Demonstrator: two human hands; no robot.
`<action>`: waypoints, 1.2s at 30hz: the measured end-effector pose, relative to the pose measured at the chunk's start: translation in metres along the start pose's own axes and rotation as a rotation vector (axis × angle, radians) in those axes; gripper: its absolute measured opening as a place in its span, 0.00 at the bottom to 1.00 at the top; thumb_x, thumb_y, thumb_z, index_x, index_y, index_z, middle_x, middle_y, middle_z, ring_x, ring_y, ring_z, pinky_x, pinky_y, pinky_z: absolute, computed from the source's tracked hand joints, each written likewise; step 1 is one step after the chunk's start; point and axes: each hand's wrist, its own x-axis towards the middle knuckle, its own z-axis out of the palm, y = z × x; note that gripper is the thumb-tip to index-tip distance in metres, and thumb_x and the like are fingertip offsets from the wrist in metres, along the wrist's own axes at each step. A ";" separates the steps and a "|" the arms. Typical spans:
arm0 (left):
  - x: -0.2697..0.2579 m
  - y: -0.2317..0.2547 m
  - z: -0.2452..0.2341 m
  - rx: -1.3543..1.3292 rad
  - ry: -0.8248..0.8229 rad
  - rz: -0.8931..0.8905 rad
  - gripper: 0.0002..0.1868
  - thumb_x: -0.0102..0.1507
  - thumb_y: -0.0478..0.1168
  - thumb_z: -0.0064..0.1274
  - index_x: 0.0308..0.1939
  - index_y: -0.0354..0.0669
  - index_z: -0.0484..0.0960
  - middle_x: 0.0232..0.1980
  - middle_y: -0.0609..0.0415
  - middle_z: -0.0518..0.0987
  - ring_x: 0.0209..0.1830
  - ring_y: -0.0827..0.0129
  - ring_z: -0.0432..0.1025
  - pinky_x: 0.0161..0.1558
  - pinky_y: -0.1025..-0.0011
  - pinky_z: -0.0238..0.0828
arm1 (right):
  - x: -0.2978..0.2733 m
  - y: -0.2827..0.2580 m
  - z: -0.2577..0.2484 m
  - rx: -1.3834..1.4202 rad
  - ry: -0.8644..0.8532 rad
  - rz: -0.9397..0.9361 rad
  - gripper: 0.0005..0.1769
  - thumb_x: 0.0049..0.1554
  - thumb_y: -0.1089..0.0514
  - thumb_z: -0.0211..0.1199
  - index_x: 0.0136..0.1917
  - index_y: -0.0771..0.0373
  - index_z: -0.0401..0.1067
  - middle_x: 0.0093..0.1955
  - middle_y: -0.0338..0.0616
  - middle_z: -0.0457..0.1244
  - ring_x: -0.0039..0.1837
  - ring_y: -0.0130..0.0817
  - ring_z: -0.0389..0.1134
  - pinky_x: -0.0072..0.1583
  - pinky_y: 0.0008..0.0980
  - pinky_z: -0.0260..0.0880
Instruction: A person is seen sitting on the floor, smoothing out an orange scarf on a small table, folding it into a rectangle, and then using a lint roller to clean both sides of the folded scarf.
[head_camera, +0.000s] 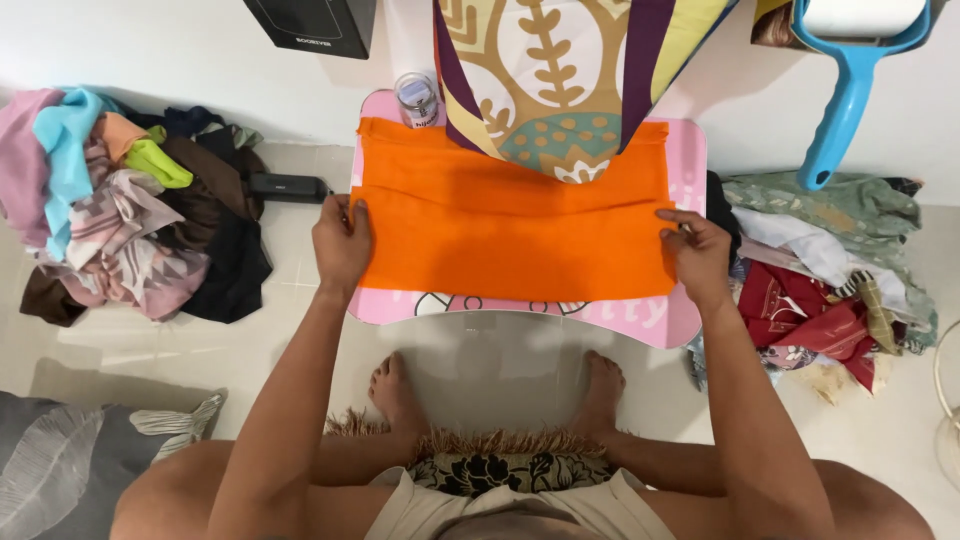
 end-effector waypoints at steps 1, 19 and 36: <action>0.005 -0.002 0.001 0.000 0.000 -0.002 0.09 0.74 0.41 0.48 0.48 0.38 0.76 0.32 0.48 0.77 0.32 0.65 0.72 0.33 0.67 0.68 | 0.004 0.006 0.000 -0.001 -0.001 0.001 0.19 0.58 0.75 0.59 0.58 0.60 0.79 0.28 0.33 0.57 0.31 0.18 0.56 0.37 0.17 0.59; 0.001 -0.027 0.025 0.543 0.019 0.128 0.18 0.75 0.47 0.38 0.66 0.47 0.66 0.46 0.52 0.81 0.36 0.56 0.80 0.39 0.58 0.77 | 0.004 0.040 0.014 -0.352 0.064 -0.127 0.21 0.56 0.67 0.68 0.64 0.60 0.76 0.57 0.48 0.62 0.41 0.33 0.61 0.46 0.33 0.66; -0.033 -0.070 0.014 0.880 0.135 0.540 0.19 0.73 0.44 0.40 0.68 0.53 0.69 0.44 0.59 0.73 0.33 0.66 0.78 0.33 0.69 0.77 | -0.051 0.014 0.040 -0.800 0.149 -0.184 0.21 0.66 0.53 0.60 0.69 0.63 0.68 0.65 0.50 0.58 0.60 0.59 0.68 0.59 0.55 0.72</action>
